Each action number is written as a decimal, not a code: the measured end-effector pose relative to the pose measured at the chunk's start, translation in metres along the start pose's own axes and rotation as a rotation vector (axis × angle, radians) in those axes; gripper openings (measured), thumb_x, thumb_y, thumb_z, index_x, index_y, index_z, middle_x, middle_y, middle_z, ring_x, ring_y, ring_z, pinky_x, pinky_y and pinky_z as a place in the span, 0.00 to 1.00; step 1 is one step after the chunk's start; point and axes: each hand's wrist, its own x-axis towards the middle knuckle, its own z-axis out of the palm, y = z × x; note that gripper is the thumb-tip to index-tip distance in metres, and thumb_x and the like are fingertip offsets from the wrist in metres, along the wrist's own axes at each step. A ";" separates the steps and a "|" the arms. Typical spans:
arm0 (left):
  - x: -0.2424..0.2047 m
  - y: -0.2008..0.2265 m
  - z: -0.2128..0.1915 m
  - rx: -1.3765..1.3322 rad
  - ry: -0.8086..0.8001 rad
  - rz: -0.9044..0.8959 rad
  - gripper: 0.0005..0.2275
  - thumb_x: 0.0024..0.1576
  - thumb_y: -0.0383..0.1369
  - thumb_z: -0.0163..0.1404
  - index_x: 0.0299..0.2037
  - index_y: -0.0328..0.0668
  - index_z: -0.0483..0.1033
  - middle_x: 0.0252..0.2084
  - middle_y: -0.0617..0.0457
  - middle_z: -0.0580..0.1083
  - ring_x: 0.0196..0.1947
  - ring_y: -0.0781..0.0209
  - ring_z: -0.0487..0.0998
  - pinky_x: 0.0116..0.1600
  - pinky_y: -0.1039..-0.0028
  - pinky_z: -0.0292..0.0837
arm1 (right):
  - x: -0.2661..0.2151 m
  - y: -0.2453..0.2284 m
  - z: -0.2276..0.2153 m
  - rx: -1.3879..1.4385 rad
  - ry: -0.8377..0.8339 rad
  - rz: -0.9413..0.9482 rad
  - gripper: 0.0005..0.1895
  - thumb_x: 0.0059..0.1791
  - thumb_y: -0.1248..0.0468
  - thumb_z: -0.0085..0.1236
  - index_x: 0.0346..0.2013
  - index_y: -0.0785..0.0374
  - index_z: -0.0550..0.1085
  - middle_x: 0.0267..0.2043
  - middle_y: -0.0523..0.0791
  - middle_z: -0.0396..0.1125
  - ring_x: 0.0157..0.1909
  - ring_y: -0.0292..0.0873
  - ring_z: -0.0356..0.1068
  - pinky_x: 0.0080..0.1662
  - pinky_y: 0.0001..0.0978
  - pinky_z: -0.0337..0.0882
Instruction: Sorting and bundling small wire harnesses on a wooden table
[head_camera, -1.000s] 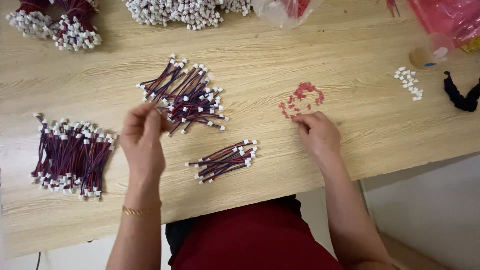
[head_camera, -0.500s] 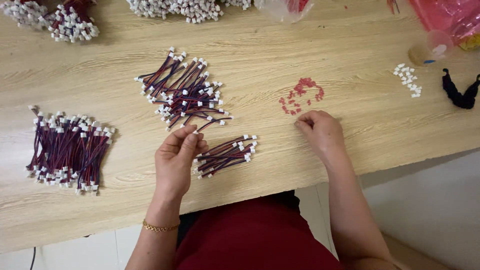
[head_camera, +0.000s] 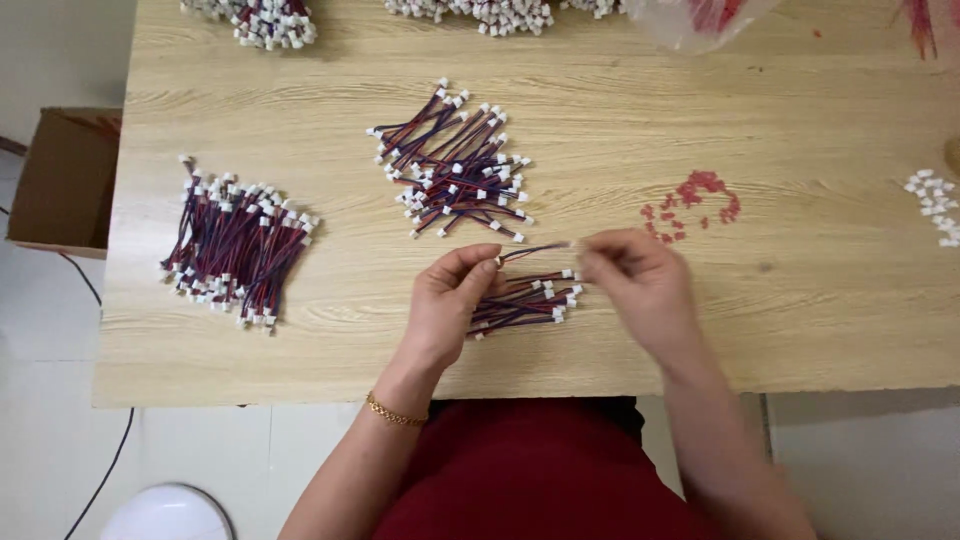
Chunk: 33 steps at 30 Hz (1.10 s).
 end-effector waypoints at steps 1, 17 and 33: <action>0.000 0.001 0.000 0.000 0.004 0.002 0.09 0.57 0.23 0.51 0.46 0.31 0.76 0.34 0.45 0.77 0.32 0.61 0.81 0.41 0.69 0.82 | 0.002 0.008 0.009 0.001 -0.004 0.000 0.11 0.45 0.77 0.58 0.40 0.66 0.74 0.30 0.46 0.71 0.33 0.37 0.72 0.39 0.29 0.75; -0.011 0.020 0.005 -0.068 -0.094 0.004 0.16 0.53 0.22 0.56 0.51 0.36 0.70 0.32 0.47 0.77 0.28 0.65 0.79 0.35 0.77 0.80 | 0.013 -0.008 0.043 -0.523 -0.144 -0.532 0.03 0.46 0.61 0.64 0.34 0.51 0.80 0.35 0.40 0.67 0.44 0.43 0.65 0.50 0.35 0.61; -0.006 0.029 0.003 -0.014 -0.214 -0.008 0.13 0.53 0.22 0.55 0.48 0.34 0.71 0.30 0.48 0.76 0.29 0.64 0.79 0.36 0.75 0.81 | 0.014 -0.004 0.050 -0.190 -0.243 -0.264 0.04 0.43 0.70 0.64 0.32 0.62 0.79 0.30 0.47 0.70 0.34 0.43 0.72 0.42 0.34 0.70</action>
